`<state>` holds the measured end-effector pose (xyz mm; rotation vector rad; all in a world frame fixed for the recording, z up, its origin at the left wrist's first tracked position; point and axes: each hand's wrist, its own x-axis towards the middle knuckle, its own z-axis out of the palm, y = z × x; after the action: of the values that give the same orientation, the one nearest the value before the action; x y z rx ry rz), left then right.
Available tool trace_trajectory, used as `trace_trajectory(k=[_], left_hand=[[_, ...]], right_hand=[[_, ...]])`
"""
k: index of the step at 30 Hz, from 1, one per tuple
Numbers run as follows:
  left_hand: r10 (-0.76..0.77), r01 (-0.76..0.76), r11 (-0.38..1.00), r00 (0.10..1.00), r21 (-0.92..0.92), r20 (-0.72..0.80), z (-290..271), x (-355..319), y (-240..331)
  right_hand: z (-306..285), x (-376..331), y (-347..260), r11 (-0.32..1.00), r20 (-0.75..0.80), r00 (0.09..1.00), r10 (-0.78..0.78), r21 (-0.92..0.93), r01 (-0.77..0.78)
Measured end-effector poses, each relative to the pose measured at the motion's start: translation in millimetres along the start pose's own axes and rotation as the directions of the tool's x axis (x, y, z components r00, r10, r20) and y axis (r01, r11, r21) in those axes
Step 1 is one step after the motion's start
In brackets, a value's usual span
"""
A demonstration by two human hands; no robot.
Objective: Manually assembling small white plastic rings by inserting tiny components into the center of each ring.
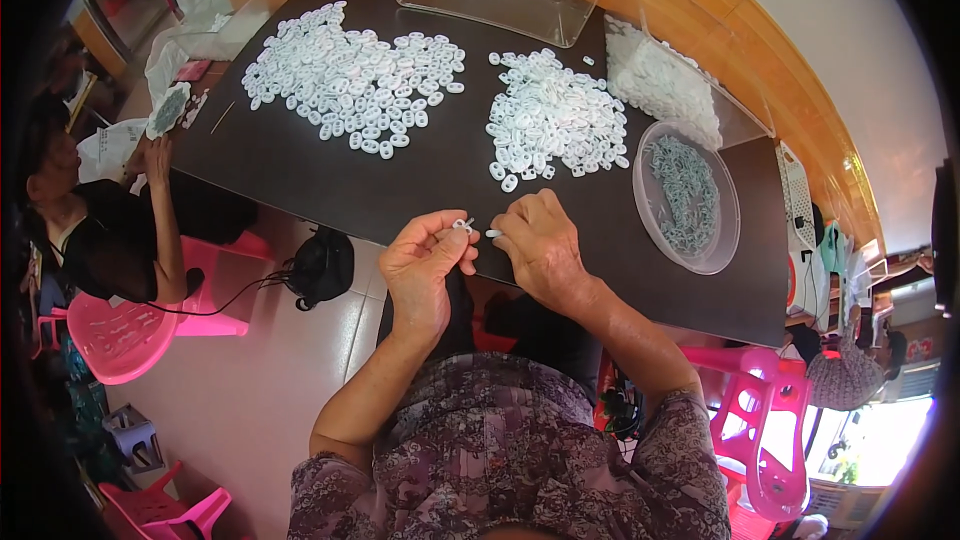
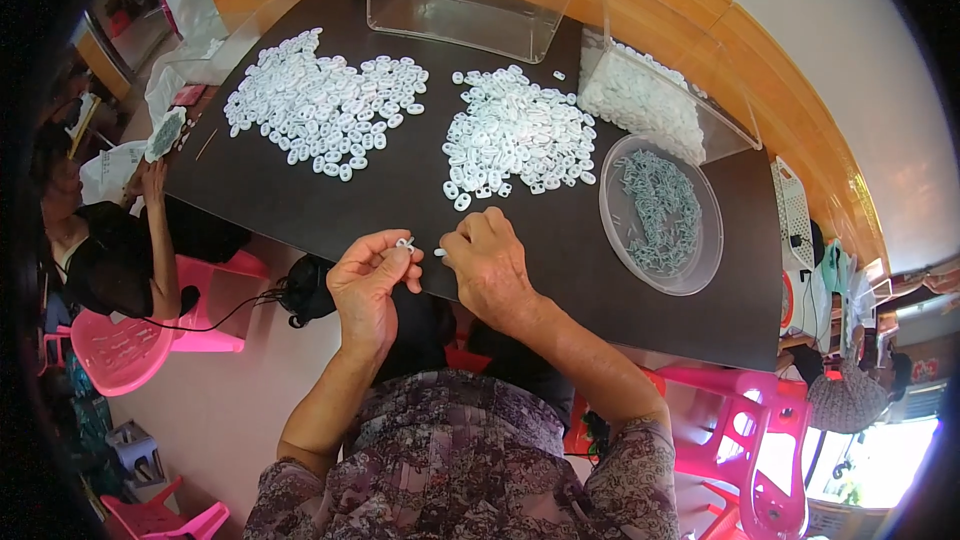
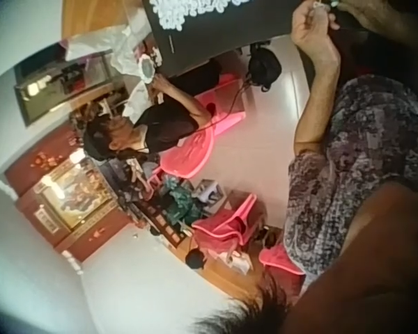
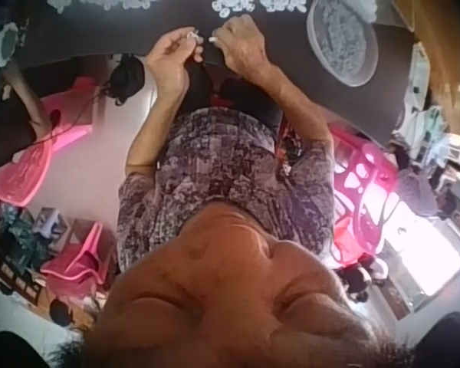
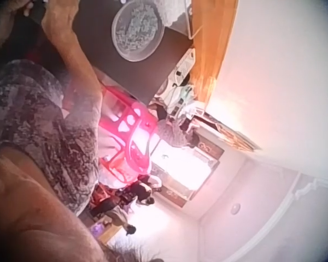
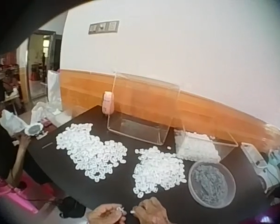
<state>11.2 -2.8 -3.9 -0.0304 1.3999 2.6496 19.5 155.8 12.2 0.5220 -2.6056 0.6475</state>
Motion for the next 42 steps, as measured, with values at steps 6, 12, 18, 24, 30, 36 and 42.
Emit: trace_trajectory(k=[6,12,18,24,30,36,42], left_hand=[[0.000,0.000,1.000,1.000,0.011,0.023,-1.2,-1.6,0.6],[-0.006,0.007,1.000,0.998,-0.018,0.056,15.0,-2.3,-1.2],[0.027,-0.025,0.999,0.998,-0.039,0.055,25.3,-3.6,-6.8],[0.037,-0.031,0.997,0.996,-0.074,0.085,30.2,-7.6,-10.1],[0.018,-0.013,0.999,0.994,-0.052,0.109,29.1,-9.5,-10.0],[-0.021,0.021,1.000,0.993,-0.004,0.119,26.2,-12.6,-10.2],[-0.022,0.015,0.999,0.990,0.046,0.141,22.4,-15.2,-10.7]], right_hand=[[-6.2,-7.2,1.1,0.960,-0.033,0.986,0.161,0.237,-0.149],[-16.0,-15.1,-11.3,0.897,-0.024,0.956,0.293,0.351,-0.266],[-11.0,-21.4,-16.0,0.796,-0.029,0.916,0.399,0.507,-0.331],[-17.1,-20.6,-23.6,0.492,0.038,0.850,0.525,0.802,-0.340],[-14.2,-29.8,-8.0,0.208,0.188,0.759,0.623,0.896,-0.393],[-17.9,-25.3,-9.9,0.144,0.213,0.757,0.618,0.915,-0.376],[-18.7,-25.0,-0.9,0.132,0.228,0.775,0.589,0.919,-0.371]])
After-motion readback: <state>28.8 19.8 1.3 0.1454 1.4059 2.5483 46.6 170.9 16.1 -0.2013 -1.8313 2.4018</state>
